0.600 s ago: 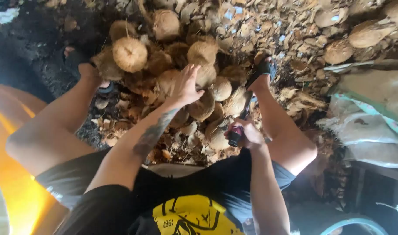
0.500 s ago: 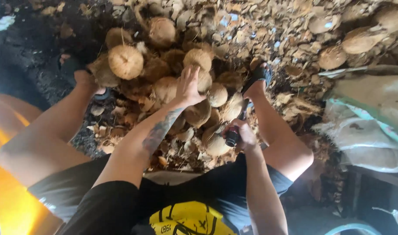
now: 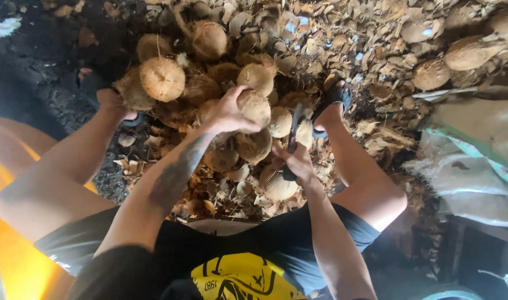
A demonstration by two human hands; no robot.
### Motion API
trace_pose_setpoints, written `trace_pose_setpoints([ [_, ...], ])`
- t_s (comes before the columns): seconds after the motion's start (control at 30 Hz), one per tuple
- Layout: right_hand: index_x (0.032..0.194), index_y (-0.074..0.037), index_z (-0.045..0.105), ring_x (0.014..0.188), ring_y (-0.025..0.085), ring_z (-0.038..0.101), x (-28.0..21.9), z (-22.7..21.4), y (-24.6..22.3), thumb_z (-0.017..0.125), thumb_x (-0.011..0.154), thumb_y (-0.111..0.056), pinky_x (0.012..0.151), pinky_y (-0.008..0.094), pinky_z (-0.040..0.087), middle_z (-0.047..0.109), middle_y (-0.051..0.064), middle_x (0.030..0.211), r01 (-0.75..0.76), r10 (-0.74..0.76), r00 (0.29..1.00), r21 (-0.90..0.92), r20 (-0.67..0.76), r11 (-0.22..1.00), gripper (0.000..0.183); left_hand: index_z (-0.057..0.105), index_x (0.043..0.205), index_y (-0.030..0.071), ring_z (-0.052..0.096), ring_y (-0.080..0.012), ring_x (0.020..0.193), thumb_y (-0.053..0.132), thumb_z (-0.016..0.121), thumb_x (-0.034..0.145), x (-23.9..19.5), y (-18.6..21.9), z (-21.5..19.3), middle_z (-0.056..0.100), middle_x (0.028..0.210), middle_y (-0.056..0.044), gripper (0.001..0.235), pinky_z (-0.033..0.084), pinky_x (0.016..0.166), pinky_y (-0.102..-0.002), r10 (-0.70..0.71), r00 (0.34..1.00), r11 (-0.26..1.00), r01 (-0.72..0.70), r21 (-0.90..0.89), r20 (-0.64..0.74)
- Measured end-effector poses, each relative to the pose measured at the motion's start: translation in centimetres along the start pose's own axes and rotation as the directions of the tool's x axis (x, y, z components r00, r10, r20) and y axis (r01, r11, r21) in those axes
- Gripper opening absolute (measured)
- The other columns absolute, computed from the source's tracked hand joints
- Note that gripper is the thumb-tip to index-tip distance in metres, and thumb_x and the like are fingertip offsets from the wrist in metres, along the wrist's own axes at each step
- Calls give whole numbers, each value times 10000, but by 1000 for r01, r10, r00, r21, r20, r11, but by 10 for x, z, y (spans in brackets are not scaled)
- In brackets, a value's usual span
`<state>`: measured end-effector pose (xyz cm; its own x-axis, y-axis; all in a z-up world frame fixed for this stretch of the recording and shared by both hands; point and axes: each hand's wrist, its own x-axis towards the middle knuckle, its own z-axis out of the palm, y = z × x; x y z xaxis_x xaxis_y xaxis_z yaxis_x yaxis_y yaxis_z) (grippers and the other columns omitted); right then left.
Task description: The person sits on the ground and uses a machete to peel the husk off a coconut. After removing the husk, the person places the peeled coconut into a white perforated basin.
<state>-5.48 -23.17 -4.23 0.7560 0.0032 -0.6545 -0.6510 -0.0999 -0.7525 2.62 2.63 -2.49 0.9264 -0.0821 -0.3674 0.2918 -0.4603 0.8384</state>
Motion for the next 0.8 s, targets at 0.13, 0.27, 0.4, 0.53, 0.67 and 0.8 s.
trace_pose_setpoints([
  [0.13, 1058, 48, 530, 547, 318, 732, -87, 47, -85, 905, 801, -7, 477, 391, 649, 715, 255, 911, 63, -76, 994, 161, 81, 985, 458, 470, 1457, 328, 586, -421, 1358, 358, 1026, 427, -88, 42, -51, 632, 1428, -148, 1171, 429, 1169, -524, 114, 993, 993, -114, -26, -9],
  [0.27, 982, -5, 471, 630, 358, 752, -142, 90, -115, 869, 717, 121, 520, 427, 657, 608, 215, 1136, 187, -305, 915, 391, 263, 901, 494, 524, 1480, 153, 462, -441, 1412, 207, 1068, 424, -148, 8, -58, 552, 1444, -235, 1189, 324, 1226, -544, 118, 990, 894, -74, -442, 74],
  [0.4, 1012, 35, 563, 464, 357, 686, -101, 103, -8, 825, 795, 126, 404, 559, 613, 640, 236, 691, 81, -279, 887, 471, 368, 879, 352, 215, 1675, -1, 149, -534, 1580, 366, 954, 679, -234, 86, -89, 135, 1704, -383, 1294, 189, 1292, -580, -42, 992, 635, 115, -764, 115],
  [0.53, 1325, 139, 536, 581, 214, 687, -147, 121, -31, 922, 781, -14, 404, 338, 634, 664, 245, 1104, 289, -382, 868, 304, 318, 908, 685, 309, 1674, 87, 378, -394, 1537, 493, 888, 753, -235, 5, -76, 322, 1678, -299, 1161, 329, 1249, -553, -183, 959, 369, 270, -889, 215],
  [0.67, 1115, 31, 632, 508, 241, 696, -159, 106, -22, 852, 913, -141, 448, 373, 617, 675, 169, 785, 347, -322, 892, -25, 318, 937, 344, 553, 1512, 102, 604, -414, 1351, 542, 831, 832, -233, -26, -77, 615, 1466, -226, 856, 452, 1168, -589, -227, 947, 156, 265, -952, 227],
  [0.8, 923, 59, 633, 425, 261, 688, -182, 99, -17, 734, 890, 61, 366, 332, 561, 656, 180, 606, 353, -340, 898, 6, 279, 936, 106, 651, 1438, 106, 608, -460, 1344, 688, 725, 828, -239, -37, -79, 621, 1474, -240, 846, 441, 1177, -614, -230, 934, -89, 260, -961, 274],
])
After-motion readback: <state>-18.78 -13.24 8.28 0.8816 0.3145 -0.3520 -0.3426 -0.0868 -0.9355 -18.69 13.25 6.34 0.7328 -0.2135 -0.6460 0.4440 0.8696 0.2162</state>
